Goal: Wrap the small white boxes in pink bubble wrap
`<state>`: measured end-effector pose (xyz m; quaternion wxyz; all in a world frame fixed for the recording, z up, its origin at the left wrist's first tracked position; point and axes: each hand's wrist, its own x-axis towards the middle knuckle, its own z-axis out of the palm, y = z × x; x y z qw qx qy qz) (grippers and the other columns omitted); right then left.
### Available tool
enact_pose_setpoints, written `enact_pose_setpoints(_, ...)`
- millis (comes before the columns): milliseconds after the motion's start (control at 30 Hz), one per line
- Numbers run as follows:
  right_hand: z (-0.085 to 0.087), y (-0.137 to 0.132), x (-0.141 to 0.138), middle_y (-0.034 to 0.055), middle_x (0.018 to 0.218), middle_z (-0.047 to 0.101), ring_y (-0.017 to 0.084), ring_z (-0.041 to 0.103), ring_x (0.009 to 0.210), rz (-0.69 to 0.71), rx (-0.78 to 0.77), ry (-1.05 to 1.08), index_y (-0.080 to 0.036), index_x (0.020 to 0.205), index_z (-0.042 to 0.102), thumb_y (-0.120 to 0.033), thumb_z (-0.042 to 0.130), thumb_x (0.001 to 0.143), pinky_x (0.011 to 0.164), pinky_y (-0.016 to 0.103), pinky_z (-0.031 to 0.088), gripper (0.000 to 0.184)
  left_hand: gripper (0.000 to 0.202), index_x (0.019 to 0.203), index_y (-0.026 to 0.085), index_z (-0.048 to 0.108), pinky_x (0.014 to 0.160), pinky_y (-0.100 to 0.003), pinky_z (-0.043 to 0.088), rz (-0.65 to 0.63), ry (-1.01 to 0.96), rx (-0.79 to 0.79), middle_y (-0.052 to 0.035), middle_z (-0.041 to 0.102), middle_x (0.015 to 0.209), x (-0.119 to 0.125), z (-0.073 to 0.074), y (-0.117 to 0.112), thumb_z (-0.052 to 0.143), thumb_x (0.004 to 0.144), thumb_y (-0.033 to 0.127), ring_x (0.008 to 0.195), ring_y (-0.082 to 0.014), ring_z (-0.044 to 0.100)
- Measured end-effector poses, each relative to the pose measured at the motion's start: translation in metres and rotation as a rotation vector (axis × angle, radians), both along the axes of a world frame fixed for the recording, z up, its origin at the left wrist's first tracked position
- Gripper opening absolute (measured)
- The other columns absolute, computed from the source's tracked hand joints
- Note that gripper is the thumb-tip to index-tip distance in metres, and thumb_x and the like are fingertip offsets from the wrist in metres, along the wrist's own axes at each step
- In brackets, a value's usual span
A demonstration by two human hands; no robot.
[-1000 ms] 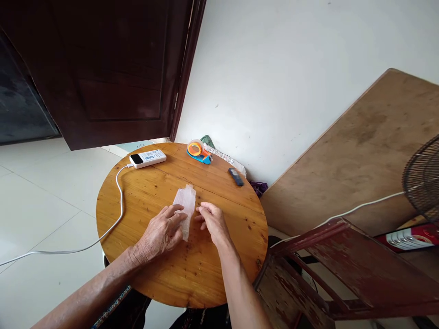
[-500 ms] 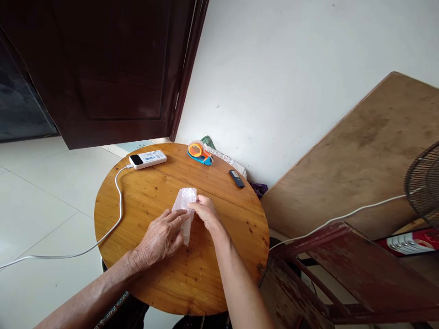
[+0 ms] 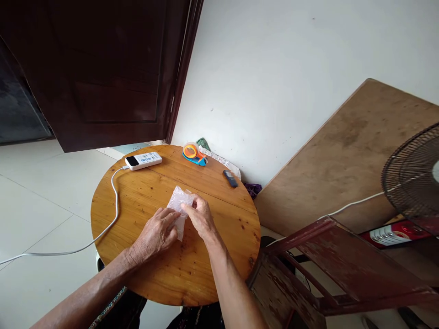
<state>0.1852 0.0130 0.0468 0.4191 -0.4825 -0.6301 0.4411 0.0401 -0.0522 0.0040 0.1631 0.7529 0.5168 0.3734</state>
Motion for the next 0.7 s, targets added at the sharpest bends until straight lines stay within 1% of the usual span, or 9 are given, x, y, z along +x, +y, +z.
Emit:
enact_pose_setpoints(133, 0.006, -0.017, 0.003, -0.0022, 0.070, 0.062, 0.015, 0.053, 0.064, 0.022, 0.131, -0.136, -0.020, 0.075, 0.061, -0.028, 0.062, 0.072, 0.063, 0.025, 0.044, 0.009, 0.035, 0.111, 0.021, 0.061, 0.085, -0.036, 0.053, 0.109, -0.074, -0.022, -0.0087, 0.057, 0.115, 0.001, -0.001, -0.004, 0.054, 0.077, 0.017, 0.098, -0.0237, 0.060)
enact_pose_setpoints(267, 0.010, -0.034, 0.003, -0.0024, 0.071, 0.065, 0.016, 0.057, 0.067, 0.037, 0.210, -0.225, -0.021, 0.072, 0.060, -0.024, 0.058, 0.074, 0.063, 0.024, 0.045, 0.005, 0.027, 0.102, 0.020, 0.056, 0.083, -0.039, 0.055, 0.238, -0.144, -0.060, -0.0063, 0.055, 0.103, -0.001, -0.005, -0.004, 0.059, 0.076, 0.026, 0.092, -0.0236, 0.060)
enact_pose_setpoints(367, 0.008, -0.047, 0.002, -0.0010, 0.080, 0.071, 0.018, 0.063, 0.076, 0.061, 0.256, -0.272, -0.022, 0.076, 0.062, -0.021, 0.055, 0.078, 0.072, 0.026, 0.049, 0.007, 0.049, 0.118, 0.018, 0.052, 0.094, -0.047, 0.051, 0.263, -0.202, 0.016, -0.0102, 0.054, 0.113, -0.005, -0.010, -0.001, 0.064, 0.071, 0.025, 0.107, -0.0293, 0.057)
enact_pose_setpoints(433, 0.004, -0.053, 0.003, 0.0003, 0.090, 0.073, 0.019, 0.066, 0.084, 0.072, 0.289, -0.286, -0.022, 0.081, 0.064, -0.019, 0.055, 0.080, 0.079, 0.028, 0.050, 0.010, 0.067, 0.131, 0.017, 0.045, 0.103, -0.051, 0.045, 0.202, -0.231, 0.060, -0.0150, 0.049, 0.131, -0.007, -0.013, 0.002, 0.066, 0.067, 0.022, 0.122, -0.0330, 0.050)
enact_pose_setpoints(467, 0.001, -0.056, 0.003, 0.0009, 0.094, 0.074, 0.020, 0.067, 0.088, 0.079, 0.303, -0.286, -0.023, 0.083, 0.064, -0.018, 0.054, 0.082, 0.082, 0.029, 0.050, 0.011, 0.070, 0.133, 0.017, 0.045, 0.105, -0.052, 0.043, 0.156, -0.243, 0.059, -0.0164, 0.045, 0.138, -0.008, -0.013, 0.003, 0.067, 0.067, 0.020, 0.127, -0.0340, 0.047)
enact_pose_setpoints(500, -0.001, -0.059, 0.004, 0.0015, 0.098, 0.074, 0.020, 0.068, 0.092, 0.086, 0.320, -0.281, -0.023, 0.085, 0.064, -0.018, 0.054, 0.083, 0.084, 0.030, 0.050, 0.012, 0.067, 0.131, 0.018, 0.047, 0.106, -0.052, 0.042, 0.108, -0.256, 0.050, -0.0168, 0.043, 0.142, -0.008, -0.014, 0.004, 0.068, 0.068, 0.020, 0.130, -0.0343, 0.045)
enact_pose_setpoints(567, -0.006, -0.063, 0.006, 0.0027, 0.104, 0.073, 0.020, 0.068, 0.098, 0.095, 0.353, -0.273, -0.024, 0.087, 0.064, -0.017, 0.054, 0.085, 0.089, 0.031, 0.050, 0.013, 0.045, 0.117, 0.019, 0.057, 0.105, -0.051, 0.042, 0.036, -0.284, 0.019, -0.0156, 0.046, 0.142, -0.008, -0.013, 0.005, 0.067, 0.073, 0.021, 0.131, -0.0331, 0.046)
enact_pose_setpoints(633, -0.009, -0.067, 0.008, 0.0041, 0.108, 0.072, 0.021, 0.067, 0.104, 0.097, 0.381, -0.266, -0.024, 0.089, 0.065, -0.016, 0.054, 0.086, 0.093, 0.032, 0.050, 0.013, 0.019, 0.097, 0.020, 0.061, 0.103, -0.048, 0.044, -0.003, -0.315, -0.017, -0.0130, 0.056, 0.131, -0.010, -0.010, 0.004, 0.065, 0.079, 0.024, 0.126, -0.0305, 0.052)
enact_pose_setpoints(700, -0.013, -0.070, 0.011, 0.0057, 0.113, 0.071, 0.021, 0.066, 0.109, 0.102, 0.405, -0.267, -0.024, 0.092, 0.065, -0.017, 0.057, 0.086, 0.096, 0.033, 0.049, 0.013, 0.006, 0.087, 0.020, 0.060, 0.098, -0.045, 0.048, -0.048, -0.343, -0.057, -0.0105, 0.064, 0.118, -0.013, -0.006, 0.002, 0.062, 0.083, 0.025, 0.117, -0.0279, 0.058)
